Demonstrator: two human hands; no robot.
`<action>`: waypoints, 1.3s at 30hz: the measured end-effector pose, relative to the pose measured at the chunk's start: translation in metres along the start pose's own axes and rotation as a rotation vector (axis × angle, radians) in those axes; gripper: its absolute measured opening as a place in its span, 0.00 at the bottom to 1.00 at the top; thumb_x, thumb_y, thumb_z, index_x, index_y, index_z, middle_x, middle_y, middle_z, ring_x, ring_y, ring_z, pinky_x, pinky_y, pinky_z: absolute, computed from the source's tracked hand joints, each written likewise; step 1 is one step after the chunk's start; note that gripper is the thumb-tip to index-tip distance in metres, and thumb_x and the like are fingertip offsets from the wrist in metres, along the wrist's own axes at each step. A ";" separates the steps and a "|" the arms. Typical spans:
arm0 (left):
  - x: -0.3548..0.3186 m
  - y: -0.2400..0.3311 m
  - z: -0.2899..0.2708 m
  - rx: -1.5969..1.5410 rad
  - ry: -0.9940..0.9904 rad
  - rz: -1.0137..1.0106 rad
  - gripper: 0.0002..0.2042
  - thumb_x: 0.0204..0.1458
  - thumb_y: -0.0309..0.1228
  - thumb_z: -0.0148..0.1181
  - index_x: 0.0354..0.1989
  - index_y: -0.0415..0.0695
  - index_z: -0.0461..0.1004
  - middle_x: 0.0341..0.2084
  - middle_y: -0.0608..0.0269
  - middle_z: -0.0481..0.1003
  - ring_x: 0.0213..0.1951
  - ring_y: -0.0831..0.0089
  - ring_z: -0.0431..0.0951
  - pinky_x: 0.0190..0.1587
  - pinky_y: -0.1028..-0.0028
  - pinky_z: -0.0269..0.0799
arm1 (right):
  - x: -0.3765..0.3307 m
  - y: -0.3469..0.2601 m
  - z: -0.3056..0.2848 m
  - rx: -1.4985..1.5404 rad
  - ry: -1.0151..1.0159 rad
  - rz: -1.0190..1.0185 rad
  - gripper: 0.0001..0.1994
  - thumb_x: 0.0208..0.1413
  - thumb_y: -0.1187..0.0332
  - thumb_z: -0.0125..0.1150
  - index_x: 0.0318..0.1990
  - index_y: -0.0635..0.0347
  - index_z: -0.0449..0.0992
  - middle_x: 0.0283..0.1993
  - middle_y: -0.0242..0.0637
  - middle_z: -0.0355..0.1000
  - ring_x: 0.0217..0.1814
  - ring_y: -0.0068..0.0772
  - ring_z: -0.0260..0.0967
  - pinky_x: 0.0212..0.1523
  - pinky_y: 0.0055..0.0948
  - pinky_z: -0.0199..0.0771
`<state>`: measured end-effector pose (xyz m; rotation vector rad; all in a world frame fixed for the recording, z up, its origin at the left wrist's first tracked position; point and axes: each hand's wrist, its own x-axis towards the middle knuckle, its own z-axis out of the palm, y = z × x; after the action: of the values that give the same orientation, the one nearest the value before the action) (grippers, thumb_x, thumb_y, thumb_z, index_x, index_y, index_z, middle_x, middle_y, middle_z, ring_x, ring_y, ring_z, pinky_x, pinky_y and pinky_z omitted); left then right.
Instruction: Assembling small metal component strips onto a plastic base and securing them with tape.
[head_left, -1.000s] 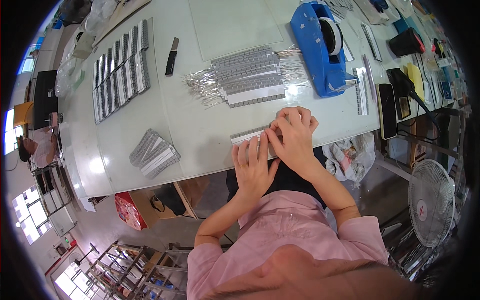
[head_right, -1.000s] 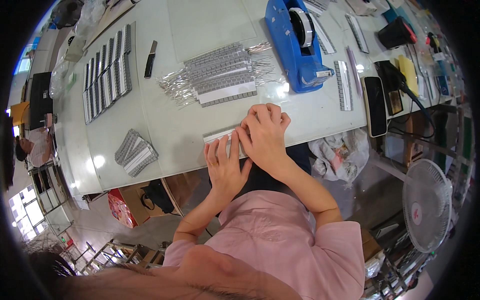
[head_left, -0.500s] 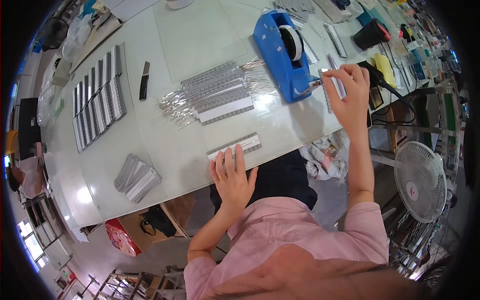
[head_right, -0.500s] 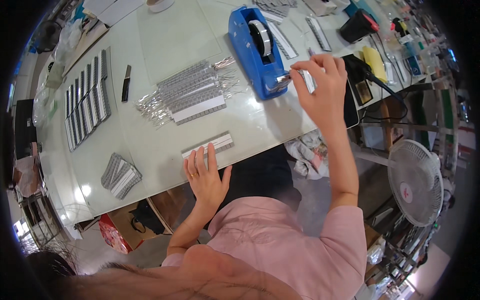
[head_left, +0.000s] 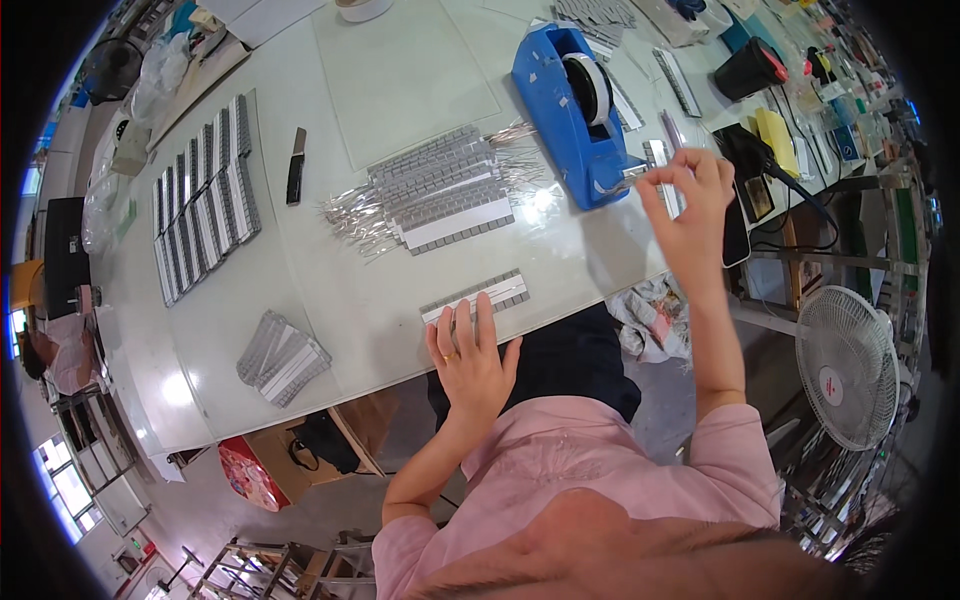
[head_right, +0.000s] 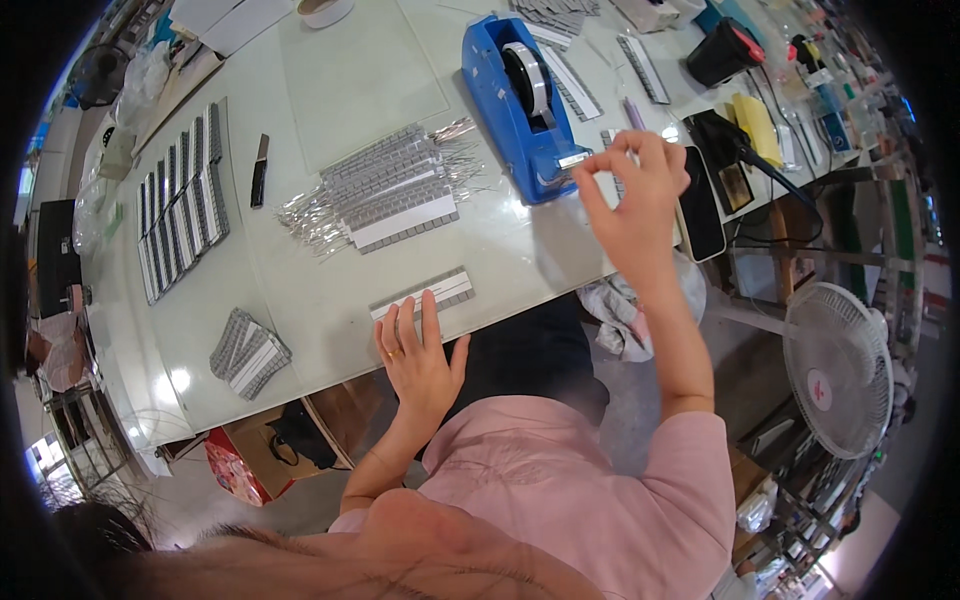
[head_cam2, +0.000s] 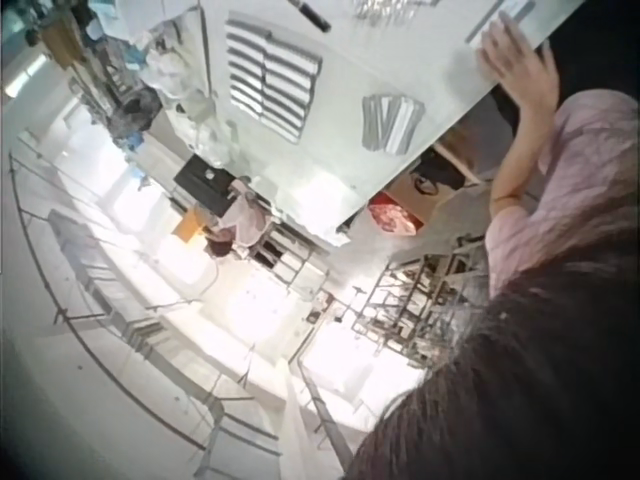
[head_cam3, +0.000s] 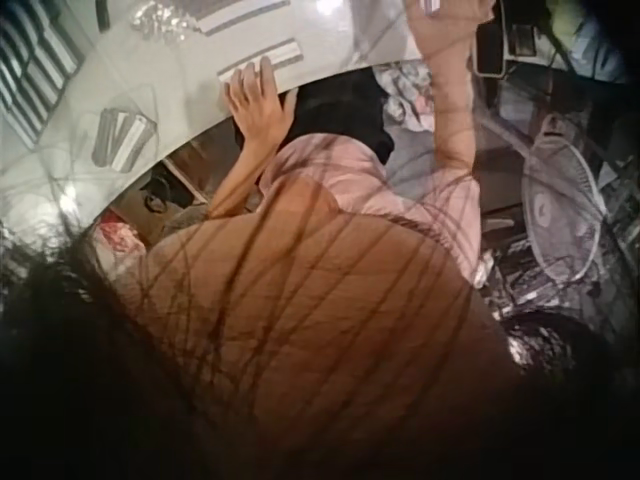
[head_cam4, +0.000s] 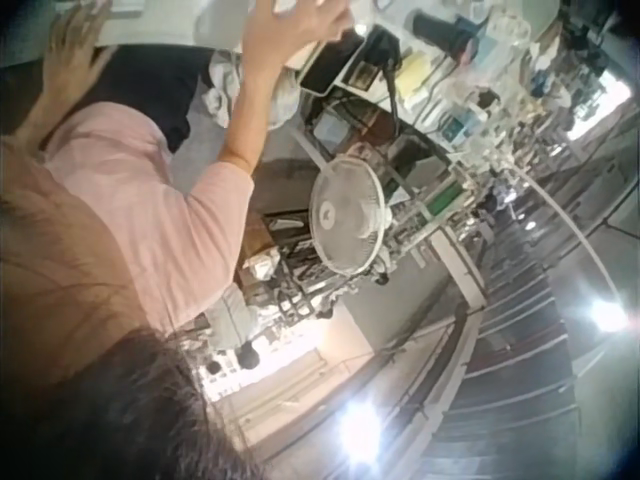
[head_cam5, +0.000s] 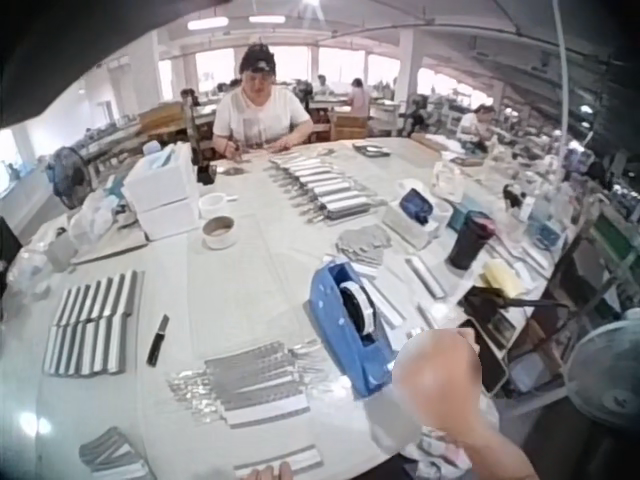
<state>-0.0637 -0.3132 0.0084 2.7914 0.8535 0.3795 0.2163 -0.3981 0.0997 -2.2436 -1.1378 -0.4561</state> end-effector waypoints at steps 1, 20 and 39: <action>0.000 0.001 -0.001 -0.002 0.001 -0.001 0.36 0.51 0.44 0.68 0.67 0.42 0.64 0.61 0.51 0.60 0.64 0.49 0.56 0.67 0.45 0.52 | -0.008 -0.008 0.005 -0.124 0.051 -0.010 0.06 0.45 0.71 0.71 0.31 0.52 0.80 0.44 0.30 0.69 0.52 0.40 0.62 0.52 0.42 0.53; 0.002 0.000 -0.004 0.040 -0.004 -0.024 0.33 0.53 0.47 0.63 0.66 0.46 0.67 0.60 0.54 0.63 0.63 0.52 0.58 0.65 0.47 0.56 | -0.089 -0.089 0.074 0.484 -0.401 0.066 0.05 0.47 0.68 0.68 0.31 0.53 0.79 0.45 0.30 0.69 0.55 0.44 0.59 0.53 0.45 0.53; -0.001 -0.004 -0.004 0.029 -0.004 0.011 0.33 0.51 0.44 0.66 0.66 0.45 0.68 0.64 0.51 0.61 0.64 0.51 0.59 0.65 0.47 0.56 | -0.073 -0.088 0.075 0.194 -0.279 0.109 0.26 0.44 0.63 0.71 0.56 0.40 0.79 0.52 0.37 0.64 0.56 0.46 0.56 0.53 0.47 0.51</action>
<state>-0.0677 -0.3098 0.0106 2.8235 0.8505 0.3659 0.1054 -0.3541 0.0326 -2.2293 -1.1335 0.0133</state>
